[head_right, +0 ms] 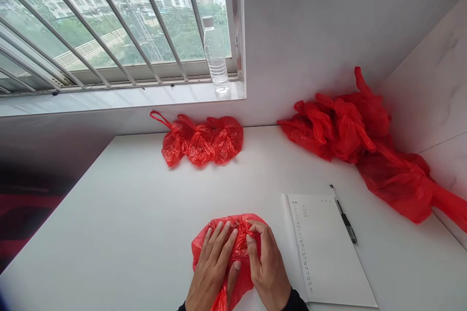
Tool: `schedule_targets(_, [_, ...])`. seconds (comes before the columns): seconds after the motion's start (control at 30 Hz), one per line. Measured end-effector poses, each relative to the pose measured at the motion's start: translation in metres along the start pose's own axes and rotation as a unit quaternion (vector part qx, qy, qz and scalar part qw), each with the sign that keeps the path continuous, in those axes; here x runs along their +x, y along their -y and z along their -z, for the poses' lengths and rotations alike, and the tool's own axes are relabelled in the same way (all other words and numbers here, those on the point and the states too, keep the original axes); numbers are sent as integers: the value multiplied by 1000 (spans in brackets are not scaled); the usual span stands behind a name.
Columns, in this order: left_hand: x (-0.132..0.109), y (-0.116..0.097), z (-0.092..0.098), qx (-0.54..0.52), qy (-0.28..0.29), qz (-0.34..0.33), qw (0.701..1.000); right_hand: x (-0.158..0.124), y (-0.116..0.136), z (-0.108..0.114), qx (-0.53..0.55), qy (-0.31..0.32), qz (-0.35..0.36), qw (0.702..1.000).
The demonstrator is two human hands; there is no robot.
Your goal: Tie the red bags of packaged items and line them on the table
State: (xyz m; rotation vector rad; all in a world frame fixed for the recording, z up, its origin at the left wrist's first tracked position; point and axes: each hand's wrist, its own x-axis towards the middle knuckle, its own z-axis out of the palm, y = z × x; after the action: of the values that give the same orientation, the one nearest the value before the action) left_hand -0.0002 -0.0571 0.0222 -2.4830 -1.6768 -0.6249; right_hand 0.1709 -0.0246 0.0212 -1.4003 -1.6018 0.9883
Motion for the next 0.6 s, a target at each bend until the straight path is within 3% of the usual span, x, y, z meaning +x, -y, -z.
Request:
schedule_targets(0.13, [-1, 7, 10, -40, -22, 17, 999, 8, 24, 20, 112, -32, -100, 988])
schedule_targets(0.3, [-1, 12, 18, -93, -27, 35, 995, 23, 46, 29, 192, -61, -162, 966])
schedule_targets(0.47, [5, 21, 18, -150, -19, 12, 988, 28, 45, 24, 207, -67, -193, 957])
schedule_targets(0.6, [17, 26, 32, -207, -32, 125, 970, 28, 28, 21, 196, -93, -196, 956])
